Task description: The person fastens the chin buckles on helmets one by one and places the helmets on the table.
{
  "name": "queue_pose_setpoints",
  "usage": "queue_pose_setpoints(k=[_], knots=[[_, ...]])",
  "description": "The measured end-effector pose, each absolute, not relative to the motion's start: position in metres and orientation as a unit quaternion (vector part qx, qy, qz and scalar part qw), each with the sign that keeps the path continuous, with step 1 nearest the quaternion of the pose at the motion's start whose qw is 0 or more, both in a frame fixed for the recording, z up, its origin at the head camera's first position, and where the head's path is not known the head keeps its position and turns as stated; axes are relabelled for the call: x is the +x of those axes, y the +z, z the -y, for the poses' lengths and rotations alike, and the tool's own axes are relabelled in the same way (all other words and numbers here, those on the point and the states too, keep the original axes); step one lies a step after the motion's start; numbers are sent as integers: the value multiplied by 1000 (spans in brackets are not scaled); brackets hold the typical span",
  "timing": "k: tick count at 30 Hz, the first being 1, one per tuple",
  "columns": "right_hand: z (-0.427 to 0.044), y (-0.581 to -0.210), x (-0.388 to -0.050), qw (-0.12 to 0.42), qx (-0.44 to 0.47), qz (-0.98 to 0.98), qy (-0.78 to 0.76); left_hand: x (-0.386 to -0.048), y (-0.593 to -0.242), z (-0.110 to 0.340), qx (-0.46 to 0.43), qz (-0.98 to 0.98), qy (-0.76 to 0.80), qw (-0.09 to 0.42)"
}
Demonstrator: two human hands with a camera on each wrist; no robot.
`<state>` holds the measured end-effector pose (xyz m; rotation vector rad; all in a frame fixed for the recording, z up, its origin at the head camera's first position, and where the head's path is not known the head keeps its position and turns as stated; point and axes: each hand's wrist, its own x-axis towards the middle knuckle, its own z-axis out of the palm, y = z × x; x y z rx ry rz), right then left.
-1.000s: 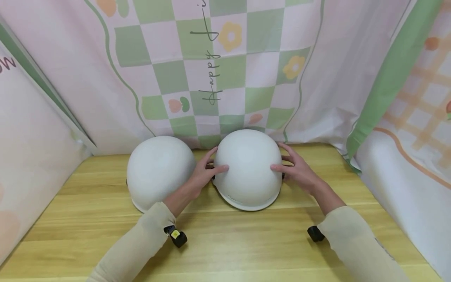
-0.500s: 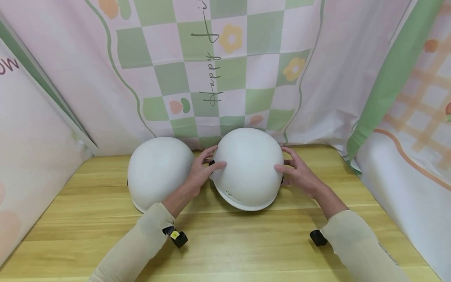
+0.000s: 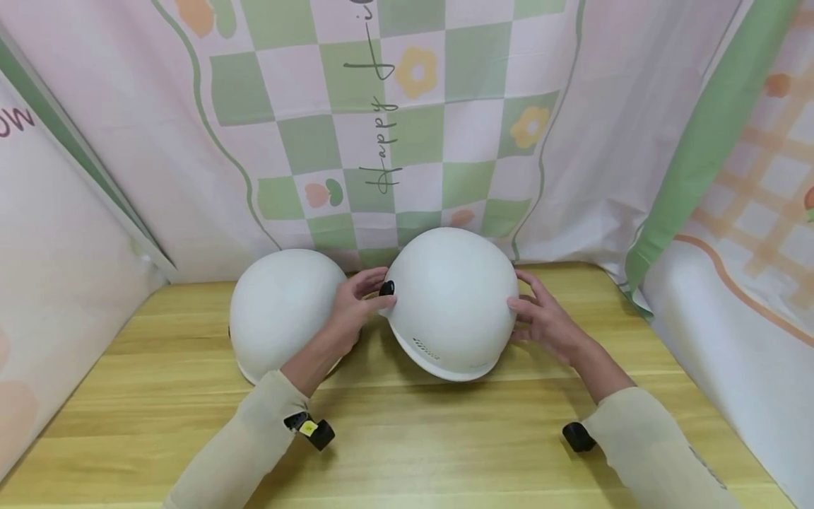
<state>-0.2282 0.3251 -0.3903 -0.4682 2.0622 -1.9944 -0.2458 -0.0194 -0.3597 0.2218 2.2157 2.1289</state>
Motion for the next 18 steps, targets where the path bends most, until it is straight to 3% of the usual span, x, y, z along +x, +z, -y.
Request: queue_pose_setpoints(k=[18], knots=[[-327,-393,-223,143,-177,-666,-711,-239,-352,21,75,-706,704,17]])
